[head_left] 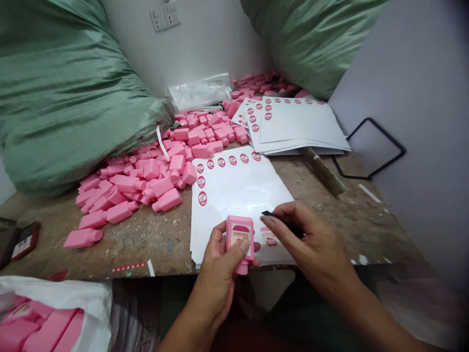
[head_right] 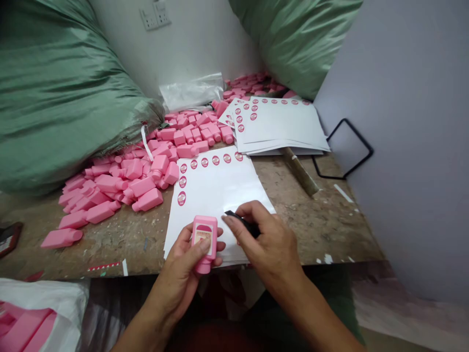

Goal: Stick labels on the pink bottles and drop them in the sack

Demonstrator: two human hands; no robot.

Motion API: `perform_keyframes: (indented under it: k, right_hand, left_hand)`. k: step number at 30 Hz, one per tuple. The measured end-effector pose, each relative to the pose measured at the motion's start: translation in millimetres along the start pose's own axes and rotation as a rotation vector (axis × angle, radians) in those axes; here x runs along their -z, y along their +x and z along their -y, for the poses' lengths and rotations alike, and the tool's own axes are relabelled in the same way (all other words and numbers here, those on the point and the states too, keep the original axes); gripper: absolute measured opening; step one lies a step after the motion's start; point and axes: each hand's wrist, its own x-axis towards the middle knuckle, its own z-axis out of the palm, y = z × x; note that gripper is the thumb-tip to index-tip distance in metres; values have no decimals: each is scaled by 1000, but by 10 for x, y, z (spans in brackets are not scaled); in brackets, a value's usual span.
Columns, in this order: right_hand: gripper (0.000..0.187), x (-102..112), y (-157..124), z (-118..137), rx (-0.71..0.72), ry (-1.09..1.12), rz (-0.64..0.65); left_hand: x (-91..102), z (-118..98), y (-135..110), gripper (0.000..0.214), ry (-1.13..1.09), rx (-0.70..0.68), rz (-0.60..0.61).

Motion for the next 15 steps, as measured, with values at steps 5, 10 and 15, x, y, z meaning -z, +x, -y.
perform_keyframes:
  k: [5,10,15]
  right_hand:
    - [35,-150,-51,92,30,137,53]
    - [28,-162,1,-43,7,218,24]
    - [34,112,113,-315,-83,141,-69]
  left_hand:
    - [-21,-4,-43,51,-17,13,48]
    - [91,-73,-114,59,42,51,-20]
    - [1051,-521,-678,73,383,-176,-540]
